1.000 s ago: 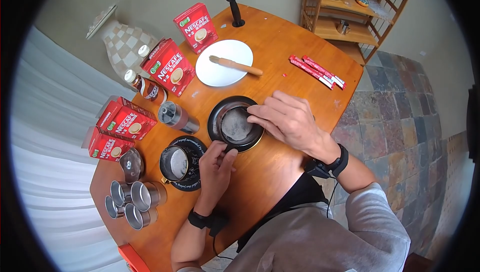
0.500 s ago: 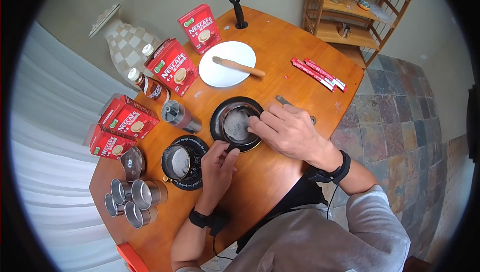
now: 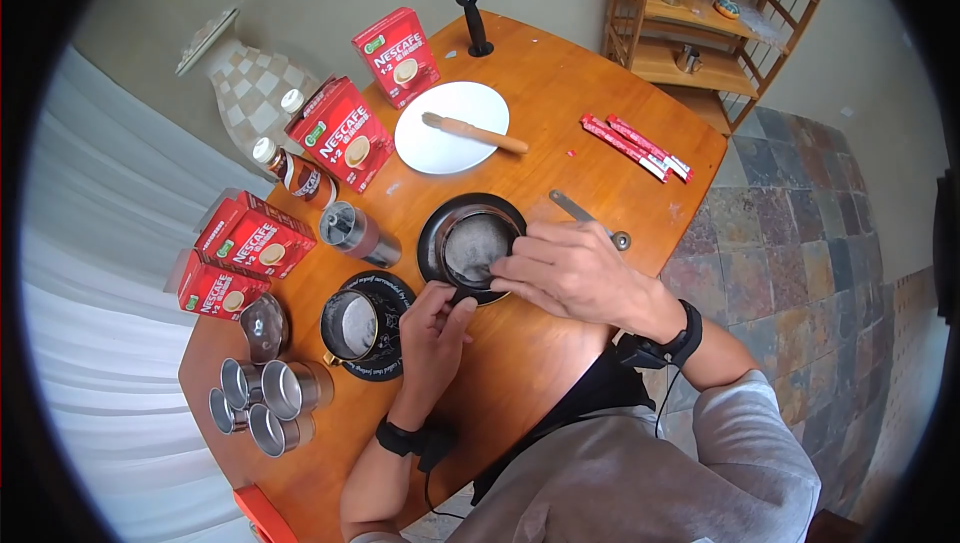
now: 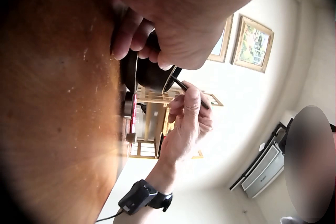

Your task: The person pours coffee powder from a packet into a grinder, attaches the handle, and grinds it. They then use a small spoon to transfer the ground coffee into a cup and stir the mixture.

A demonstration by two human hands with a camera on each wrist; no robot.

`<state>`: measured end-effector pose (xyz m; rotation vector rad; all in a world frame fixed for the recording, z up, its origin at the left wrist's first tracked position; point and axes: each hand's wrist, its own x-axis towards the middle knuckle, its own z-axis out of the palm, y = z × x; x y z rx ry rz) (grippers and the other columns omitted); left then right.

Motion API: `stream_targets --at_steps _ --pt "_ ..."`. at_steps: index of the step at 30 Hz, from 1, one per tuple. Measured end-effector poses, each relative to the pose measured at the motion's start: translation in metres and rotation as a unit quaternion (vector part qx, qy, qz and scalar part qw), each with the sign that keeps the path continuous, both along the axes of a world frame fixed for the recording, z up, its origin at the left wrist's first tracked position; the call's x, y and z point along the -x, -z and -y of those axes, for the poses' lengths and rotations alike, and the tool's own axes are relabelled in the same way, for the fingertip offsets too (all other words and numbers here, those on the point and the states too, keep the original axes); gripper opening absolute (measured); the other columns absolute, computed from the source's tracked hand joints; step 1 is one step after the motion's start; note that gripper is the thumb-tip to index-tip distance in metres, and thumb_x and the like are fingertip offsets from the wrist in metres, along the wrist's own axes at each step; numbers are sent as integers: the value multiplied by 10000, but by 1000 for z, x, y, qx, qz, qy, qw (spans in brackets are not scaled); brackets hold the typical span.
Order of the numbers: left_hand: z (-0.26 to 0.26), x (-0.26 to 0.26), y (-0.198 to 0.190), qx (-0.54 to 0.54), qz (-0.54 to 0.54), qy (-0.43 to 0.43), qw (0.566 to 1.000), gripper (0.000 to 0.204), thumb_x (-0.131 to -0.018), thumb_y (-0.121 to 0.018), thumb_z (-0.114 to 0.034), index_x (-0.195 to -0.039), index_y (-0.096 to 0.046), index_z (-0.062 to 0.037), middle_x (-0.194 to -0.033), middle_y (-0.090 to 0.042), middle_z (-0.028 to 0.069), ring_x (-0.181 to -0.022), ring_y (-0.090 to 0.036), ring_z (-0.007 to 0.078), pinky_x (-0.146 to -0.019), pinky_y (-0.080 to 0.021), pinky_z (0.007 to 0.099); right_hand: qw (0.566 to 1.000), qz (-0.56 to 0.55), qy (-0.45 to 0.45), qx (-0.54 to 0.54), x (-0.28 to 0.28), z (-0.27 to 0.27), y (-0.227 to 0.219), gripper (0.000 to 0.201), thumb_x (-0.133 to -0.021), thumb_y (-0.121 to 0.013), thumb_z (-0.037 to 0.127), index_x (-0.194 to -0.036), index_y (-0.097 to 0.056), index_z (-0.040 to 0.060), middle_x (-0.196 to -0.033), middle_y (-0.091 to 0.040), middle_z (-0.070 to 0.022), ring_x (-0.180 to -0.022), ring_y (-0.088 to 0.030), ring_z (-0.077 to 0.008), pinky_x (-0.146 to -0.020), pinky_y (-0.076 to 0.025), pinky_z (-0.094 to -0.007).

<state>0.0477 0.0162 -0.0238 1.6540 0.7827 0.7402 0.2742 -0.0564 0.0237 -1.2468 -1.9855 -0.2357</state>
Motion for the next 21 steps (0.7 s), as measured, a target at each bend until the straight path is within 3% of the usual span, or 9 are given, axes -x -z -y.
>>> stream_targets --at_steps 3,6,12,18,21 --pt "0 0 -1 -4 -11 2 1000 95 -996 -682 -13 -974 -637 67 -941 -572 21 -698 -562 38 -546 -535 202 999 -24 30 -28 -2 -5 -1 171 -835 -843 156 -949 -743 78 -748 -571 -31 -672 -579 -208 -541 -471 -349" --pt "0 0 -2 0 -21 -2 1000 96 -994 -684 -13 -973 -636 67 -940 -572 21 -693 -563 38 -545 -537 203 995 -59 62 -42 -4 -13 0 151 -846 -815 168 -929 -707 103 -779 -580 -23 -734 -604 -219 -565 -497 -370" --pt "0 0 -3 3 -14 -2 1000 99 -991 -689 -12 -977 -638 71 -948 -582 22 -689 -568 41 -545 -539 203 999 -34 -6 11 -4 -3 0 127 -866 -808 175 -920 -723 98 -747 -582 -36 -708 -606 -224 -574 -501 -370" --pt "0 0 -2 3 -12 0 1000 101 -991 -690 -14 -983 -640 74 -957 -590 25 -696 -573 45 -547 -542 207 986 -163 32 7 2 -18 3 139 -874 -811 154 -973 -778 63 -796 -691 -66 -703 -630 -256 -622 -501 -390" --pt "-1 1 -2 0 -11 2 1000 105 -993 -691 -19 -986 -641 73 -956 -589 26 -701 -574 46 -549 -544 208 985 -166 -3 52 0 -17 12 137 -881 -805 155 -969 -780 54 -815 -706 -79 -713 -637 -269 -646 -506 -393"
